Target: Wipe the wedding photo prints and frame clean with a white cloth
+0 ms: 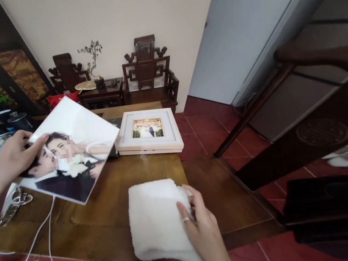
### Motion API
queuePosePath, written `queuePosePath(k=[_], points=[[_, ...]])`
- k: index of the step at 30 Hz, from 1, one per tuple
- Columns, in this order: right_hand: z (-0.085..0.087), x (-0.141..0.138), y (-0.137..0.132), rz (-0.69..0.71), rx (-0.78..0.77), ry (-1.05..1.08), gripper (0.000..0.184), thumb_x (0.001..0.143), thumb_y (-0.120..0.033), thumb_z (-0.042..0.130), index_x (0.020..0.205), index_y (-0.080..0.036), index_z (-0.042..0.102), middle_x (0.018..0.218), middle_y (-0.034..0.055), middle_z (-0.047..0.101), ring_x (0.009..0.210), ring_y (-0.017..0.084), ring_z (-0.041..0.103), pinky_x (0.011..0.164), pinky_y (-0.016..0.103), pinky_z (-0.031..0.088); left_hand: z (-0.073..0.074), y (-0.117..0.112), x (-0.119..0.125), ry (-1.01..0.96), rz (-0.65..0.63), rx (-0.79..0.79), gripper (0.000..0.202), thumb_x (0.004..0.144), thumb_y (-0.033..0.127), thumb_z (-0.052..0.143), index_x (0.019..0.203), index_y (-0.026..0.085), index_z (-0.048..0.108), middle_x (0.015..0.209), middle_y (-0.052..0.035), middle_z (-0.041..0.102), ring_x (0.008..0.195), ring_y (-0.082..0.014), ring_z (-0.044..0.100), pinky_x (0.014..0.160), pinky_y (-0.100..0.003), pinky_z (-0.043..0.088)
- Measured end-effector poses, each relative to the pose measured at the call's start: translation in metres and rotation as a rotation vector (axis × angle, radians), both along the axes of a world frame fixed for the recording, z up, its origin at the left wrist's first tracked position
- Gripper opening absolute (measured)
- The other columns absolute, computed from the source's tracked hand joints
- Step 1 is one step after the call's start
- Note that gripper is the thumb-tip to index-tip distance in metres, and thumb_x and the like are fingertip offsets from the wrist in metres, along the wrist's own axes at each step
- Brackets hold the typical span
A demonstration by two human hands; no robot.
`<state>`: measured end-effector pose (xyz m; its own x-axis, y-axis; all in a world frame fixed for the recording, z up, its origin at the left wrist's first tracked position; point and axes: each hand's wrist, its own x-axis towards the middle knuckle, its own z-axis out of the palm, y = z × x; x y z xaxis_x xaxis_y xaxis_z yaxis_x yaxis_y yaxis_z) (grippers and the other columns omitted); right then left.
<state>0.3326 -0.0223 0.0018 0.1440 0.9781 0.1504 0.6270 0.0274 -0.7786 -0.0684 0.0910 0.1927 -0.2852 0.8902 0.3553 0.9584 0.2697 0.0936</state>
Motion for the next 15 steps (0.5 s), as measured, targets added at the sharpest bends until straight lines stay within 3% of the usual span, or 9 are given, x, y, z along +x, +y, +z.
queuePosePath(k=[3,8,11,15], points=[[0.001,0.000,0.000,-0.004,-0.011,0.017,0.032,0.088,-0.052,0.049,0.103,-0.024,0.049,0.083,0.0021,0.066,0.062,0.017,0.061,0.062,0.028,0.050,-0.006,-0.034,0.002,-0.067,-0.067,-0.085,0.055,0.082,0.072,0.037,0.093,0.021,0.052,0.084,-0.0030,0.063,0.079,-0.0248,0.061,0.070,-0.031,0.044],[0.004,-0.011,0.007,-0.095,0.040,-0.129,0.043,0.079,-0.066,0.052,0.085,-0.024,0.049,0.080,0.0065,0.065,0.069,0.024,0.063,0.065,0.035,0.048,-0.037,-0.077,0.002,-0.158,-0.146,-0.242,0.049,0.080,0.074,0.037,0.089,0.026,0.046,0.067,0.0031,0.056,0.065,-0.0239,0.059,0.061,-0.030,0.039],[0.005,-0.015,0.013,-0.072,0.041,-0.185,0.045,0.079,-0.069,0.048,0.079,-0.024,0.049,0.076,0.0077,0.064,0.070,0.027,0.062,0.065,0.037,0.046,-0.055,-0.091,-0.003,-0.226,-0.121,-0.265,0.049,0.079,0.076,0.037,0.087,0.027,0.043,0.067,0.0035,0.057,0.068,-0.0256,0.062,0.064,-0.031,0.040],[0.009,-0.012,0.015,-0.023,0.032,-0.194,0.040,0.083,-0.062,0.045,0.069,-0.025,0.048,0.072,0.0061,0.060,0.068,0.024,0.058,0.065,0.036,0.044,-0.075,-0.098,-0.011,-0.295,-0.059,-0.280,0.048,0.077,0.075,0.039,0.084,0.028,0.043,0.066,0.0052,0.060,0.068,-0.0249,0.063,0.064,-0.030,0.042]])
